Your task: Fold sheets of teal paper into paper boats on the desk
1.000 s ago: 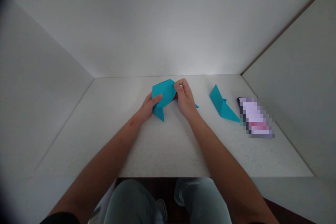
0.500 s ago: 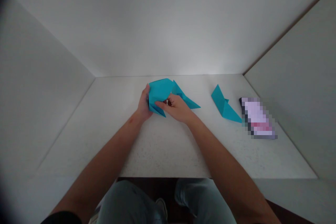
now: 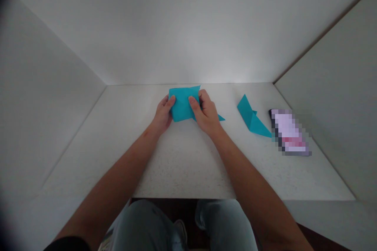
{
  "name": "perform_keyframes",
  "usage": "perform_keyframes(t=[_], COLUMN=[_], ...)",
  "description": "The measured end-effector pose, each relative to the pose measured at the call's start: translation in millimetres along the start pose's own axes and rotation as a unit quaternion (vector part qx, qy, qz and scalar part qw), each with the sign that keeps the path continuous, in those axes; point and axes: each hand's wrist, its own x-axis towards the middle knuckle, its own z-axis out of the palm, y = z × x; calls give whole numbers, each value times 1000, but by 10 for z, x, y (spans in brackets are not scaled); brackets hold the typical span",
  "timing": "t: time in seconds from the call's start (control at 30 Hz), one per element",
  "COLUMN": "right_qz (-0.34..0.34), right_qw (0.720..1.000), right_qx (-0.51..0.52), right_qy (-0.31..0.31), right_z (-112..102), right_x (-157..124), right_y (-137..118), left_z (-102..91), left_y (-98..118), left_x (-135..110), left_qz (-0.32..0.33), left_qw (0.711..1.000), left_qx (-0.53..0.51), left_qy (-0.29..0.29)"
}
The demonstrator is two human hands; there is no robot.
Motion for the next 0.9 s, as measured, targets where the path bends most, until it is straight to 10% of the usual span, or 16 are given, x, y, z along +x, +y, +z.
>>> perform_keyframes(t=[0.47, 0.9], right_qz=[157, 130], right_qw=[965, 972], right_qx=[170, 153], right_qy=[-122, -124], right_z=[-211, -249], right_x=[163, 157], right_y=[15, 72], left_z=[-41, 38], left_y=[167, 234], left_x=[-138, -191], left_qz=[-92, -130], left_qw=[980, 970], left_qx=[-6, -36], left_qy=[-176, -204])
